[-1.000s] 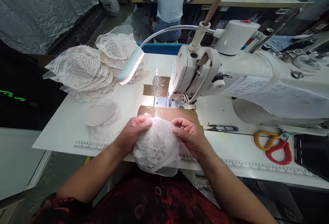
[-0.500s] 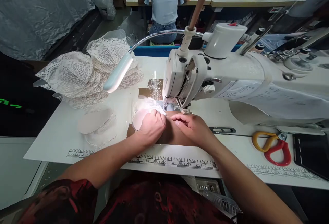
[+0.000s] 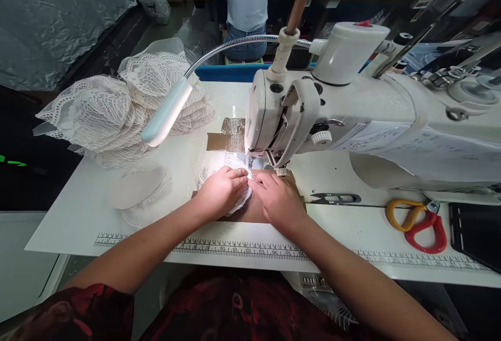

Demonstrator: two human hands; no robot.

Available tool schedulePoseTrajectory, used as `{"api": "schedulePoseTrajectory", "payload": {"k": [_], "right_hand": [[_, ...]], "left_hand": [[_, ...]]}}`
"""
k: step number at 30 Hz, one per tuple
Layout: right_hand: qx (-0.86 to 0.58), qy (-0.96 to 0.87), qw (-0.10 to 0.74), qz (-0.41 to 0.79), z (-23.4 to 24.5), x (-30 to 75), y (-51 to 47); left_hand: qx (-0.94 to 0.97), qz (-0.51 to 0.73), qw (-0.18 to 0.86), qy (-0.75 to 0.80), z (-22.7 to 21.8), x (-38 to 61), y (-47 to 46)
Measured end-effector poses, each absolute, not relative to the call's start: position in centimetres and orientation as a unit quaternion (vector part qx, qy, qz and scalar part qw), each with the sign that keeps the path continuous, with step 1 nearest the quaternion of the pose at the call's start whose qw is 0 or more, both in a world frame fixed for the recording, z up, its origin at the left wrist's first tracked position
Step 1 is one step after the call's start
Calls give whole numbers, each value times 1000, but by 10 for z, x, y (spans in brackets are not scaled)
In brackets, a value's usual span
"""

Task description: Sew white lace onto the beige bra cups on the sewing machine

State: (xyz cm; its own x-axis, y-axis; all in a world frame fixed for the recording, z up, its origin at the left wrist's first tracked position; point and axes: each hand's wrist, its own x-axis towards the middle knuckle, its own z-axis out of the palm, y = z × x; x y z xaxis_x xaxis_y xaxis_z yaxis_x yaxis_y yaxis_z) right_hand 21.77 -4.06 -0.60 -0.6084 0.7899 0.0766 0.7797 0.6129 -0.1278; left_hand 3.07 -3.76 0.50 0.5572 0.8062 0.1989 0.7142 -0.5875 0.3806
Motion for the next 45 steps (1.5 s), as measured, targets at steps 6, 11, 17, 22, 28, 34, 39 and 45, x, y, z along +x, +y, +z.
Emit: {"api": "schedulePoseTrajectory", "payload": {"k": [6,11,17,22,28,34,39,45], "right_hand": [[-482,-875,45,33,-4,211,-33],[-498,-866,38,33,-1,208,-30],[-497,-867,32,29,-4,208,-31],[-487,-872,51,15,-5,209,-31],[-478,-875,75,20,-7,213,-32],[-468,-879,91,26,-13,215,-35],[-451,-880,143,44,-16,219,-37],[-416,-868,244,115,-17,232,-39]], "left_hand": [[890,187,69,410,-10,29,-20],[903,194,42,382,-8,22,-8],[901,225,49,367,-14,18,-5],[892,245,54,376,-19,19,-2],[876,216,56,427,-24,21,-2],[857,169,40,486,-21,23,-7],[826,167,76,533,-11,15,-12],[886,169,265,340,9,1,-45]]}}
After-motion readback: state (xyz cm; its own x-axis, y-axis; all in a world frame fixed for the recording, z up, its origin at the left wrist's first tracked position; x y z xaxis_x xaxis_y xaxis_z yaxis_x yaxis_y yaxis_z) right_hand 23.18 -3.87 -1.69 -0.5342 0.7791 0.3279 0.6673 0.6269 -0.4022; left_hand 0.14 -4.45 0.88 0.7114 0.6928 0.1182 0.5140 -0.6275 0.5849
